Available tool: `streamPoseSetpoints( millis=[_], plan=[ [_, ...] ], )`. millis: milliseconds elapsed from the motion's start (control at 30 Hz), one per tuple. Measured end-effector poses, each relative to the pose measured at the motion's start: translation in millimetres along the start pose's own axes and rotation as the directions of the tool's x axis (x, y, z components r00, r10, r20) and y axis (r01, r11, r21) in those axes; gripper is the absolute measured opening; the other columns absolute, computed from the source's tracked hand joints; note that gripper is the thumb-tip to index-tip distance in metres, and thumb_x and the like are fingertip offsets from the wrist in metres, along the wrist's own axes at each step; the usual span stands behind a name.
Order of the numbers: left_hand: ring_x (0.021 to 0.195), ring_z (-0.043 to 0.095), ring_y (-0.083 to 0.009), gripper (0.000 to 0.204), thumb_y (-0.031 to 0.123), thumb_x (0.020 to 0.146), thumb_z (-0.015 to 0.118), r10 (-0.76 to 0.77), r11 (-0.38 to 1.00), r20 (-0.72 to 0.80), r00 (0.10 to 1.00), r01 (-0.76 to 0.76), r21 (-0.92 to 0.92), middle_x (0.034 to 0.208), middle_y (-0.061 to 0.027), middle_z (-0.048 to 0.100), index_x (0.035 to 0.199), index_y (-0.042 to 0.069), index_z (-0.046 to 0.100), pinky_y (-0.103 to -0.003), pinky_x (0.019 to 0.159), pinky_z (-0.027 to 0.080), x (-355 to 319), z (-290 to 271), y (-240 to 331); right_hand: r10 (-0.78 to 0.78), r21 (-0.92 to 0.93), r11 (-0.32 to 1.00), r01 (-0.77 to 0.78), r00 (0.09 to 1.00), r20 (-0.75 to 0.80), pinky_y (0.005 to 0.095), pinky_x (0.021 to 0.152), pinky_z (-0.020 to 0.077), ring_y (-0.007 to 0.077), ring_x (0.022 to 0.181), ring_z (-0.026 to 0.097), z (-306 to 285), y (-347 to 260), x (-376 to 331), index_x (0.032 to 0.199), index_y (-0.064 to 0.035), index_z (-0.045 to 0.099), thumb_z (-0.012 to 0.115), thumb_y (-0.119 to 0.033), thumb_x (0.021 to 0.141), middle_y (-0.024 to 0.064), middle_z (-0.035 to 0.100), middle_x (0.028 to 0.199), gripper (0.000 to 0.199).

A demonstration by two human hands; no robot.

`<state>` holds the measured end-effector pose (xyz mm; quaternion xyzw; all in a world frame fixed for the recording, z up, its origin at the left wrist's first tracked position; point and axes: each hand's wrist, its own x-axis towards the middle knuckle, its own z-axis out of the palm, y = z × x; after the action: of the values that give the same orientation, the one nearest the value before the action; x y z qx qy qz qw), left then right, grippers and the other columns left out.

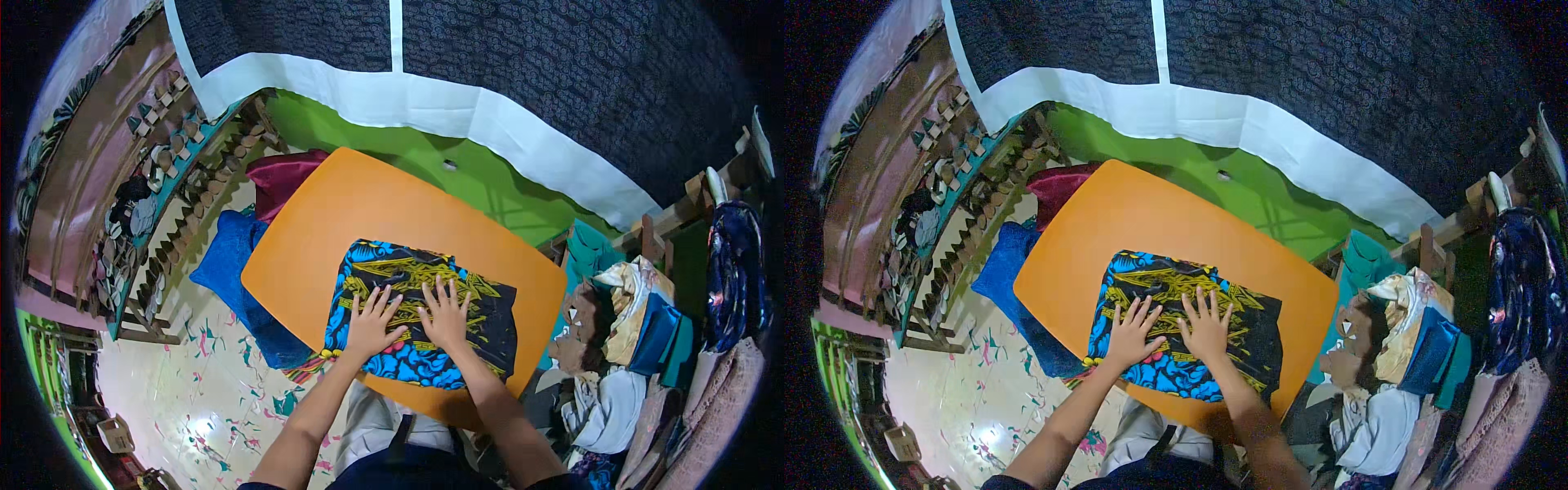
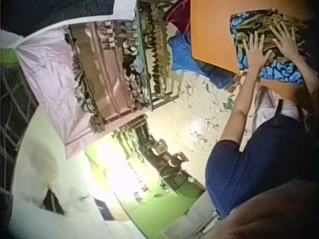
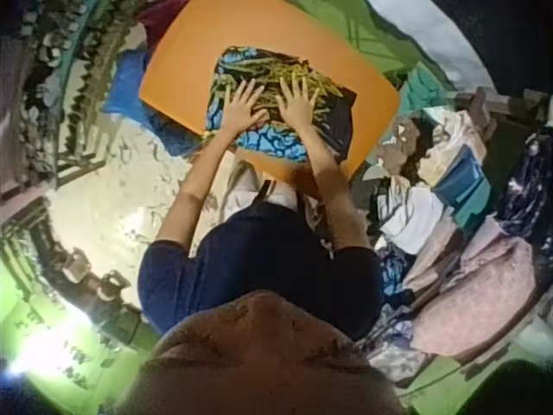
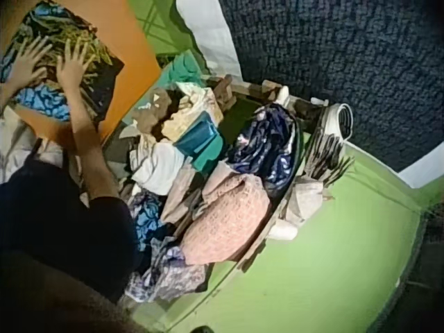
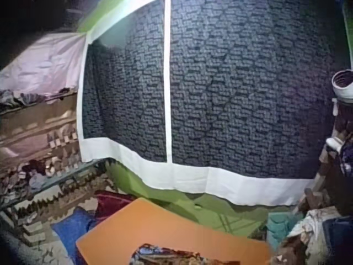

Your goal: Folding various fabric pieces and placing them on a shelf.

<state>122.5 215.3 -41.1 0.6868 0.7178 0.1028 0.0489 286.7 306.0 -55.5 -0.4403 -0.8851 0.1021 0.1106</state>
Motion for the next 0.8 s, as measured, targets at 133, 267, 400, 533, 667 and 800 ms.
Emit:
streamPoseSetpoints(
  millis=[133, 267, 400, 533, 667, 800],
  plan=[
    [0.129, 0.026, -0.0257, 0.062, 0.054, 0.081, 0.046, -0.004, 1.0, -0.027, 1.0, 0.004, -0.031, 0.14, -0.0078, 0.029, 0.133, 0.021, 0.037, -0.056, 0.102, 0.016, -7, -5, -2, 0.065, -0.108, 0.992, -0.071, 0.996, -0.061, 0.0669, 0.096, 0.0112, 0.0353, 0.128, 0.023, -21, -25, -10, 0.132, -0.0184, 0.037, 0.042, -0.035, 0.088, 0.0135, 0.027, 0.14, 0.048],
    [0.128, 0.029, -0.0254, 0.053, 0.045, 0.085, 0.043, 0.031, 0.999, 0.011, 0.999, -0.03, -0.012, 0.141, -0.0062, 0.028, 0.133, 0.023, 0.036, -0.057, 0.101, 0.016, -17, -10, -20, 0.331, -0.046, 0.94, -0.338, 0.936, -0.116, 0.0676, 0.096, 0.0053, 0.0375, 0.13, 0.018, -35, -59, -37, 0.133, -0.0166, 0.036, 0.038, -0.033, 0.09, 0.0145, 0.029, 0.139, 0.046],
    [0.127, 0.031, -0.0222, 0.05, 0.04, 0.086, 0.043, 0.136, 0.99, 0.052, 0.989, -0.133, -0.053, 0.141, -0.0047, 0.027, 0.133, 0.025, 0.036, -0.059, 0.1, 0.015, -13, -8, -34, 0.499, 0.018, 0.866, -0.499, 0.866, 0.02, 0.0666, 0.097, 0.0037, 0.0385, 0.131, 0.014, -2, -24, -56, 0.136, -0.0193, 0.03, 0.034, -0.037, 0.091, 0.0152, 0.02, 0.143, 0.049],
    [0.128, 0.029, -0.021, 0.051, 0.042, 0.087, 0.042, 0.259, 0.963, 0.049, 0.965, -0.262, 0.061, 0.141, -0.0033, 0.028, 0.134, 0.026, 0.034, -0.059, 0.1, 0.015, 8, 3, -51, 0.586, 0.138, 0.789, -0.599, 0.8, 0.128, 0.0662, 0.097, 0.0017, 0.0403, 0.132, 0.005, 3, -31, -53, 0.14, -0.0218, 0.02, 0.031, -0.041, 0.092, 0.0167, 0.01, 0.145, 0.053],
    [0.129, 0.028, -0.0216, 0.05, 0.041, 0.086, 0.043, 0.497, 0.848, 0.074, 0.865, -0.502, 0.17, 0.141, -0.0028, 0.027, 0.133, 0.028, 0.034, -0.051, 0.104, 0.016, 73, -13, -70, 0.677, 0.369, 0.429, -0.824, 0.564, 0.472, 0.0673, 0.095, -0.0009, 0.043, 0.13, -0.014, 0, -54, -49, 0.141, -0.0229, 0.002, 0.033, -0.045, 0.09, 0.0176, -0.01, 0.145, 0.063],
    [0.127, 0.03, -0.0234, 0.052, 0.016, 0.074, 0.055, 0.451, 0.843, -0.009, 0.893, -0.422, 0.332, 0.138, -0.0095, 0.032, 0.125, 0.016, 0.045, -0.047, 0.104, 0.02, 102, -39, -57, 0.38, 0.797, 0.139, -0.588, 0.775, 0.505, 0.0319, 0.102, 0.0242, 0.0293, 0.129, 0.028, -28, -32, -67, 0.137, -0.0001, 0.016, 0.042, -0.019, 0.089, 0.0256, 0.031, 0.135, 0.058]
  ],
)
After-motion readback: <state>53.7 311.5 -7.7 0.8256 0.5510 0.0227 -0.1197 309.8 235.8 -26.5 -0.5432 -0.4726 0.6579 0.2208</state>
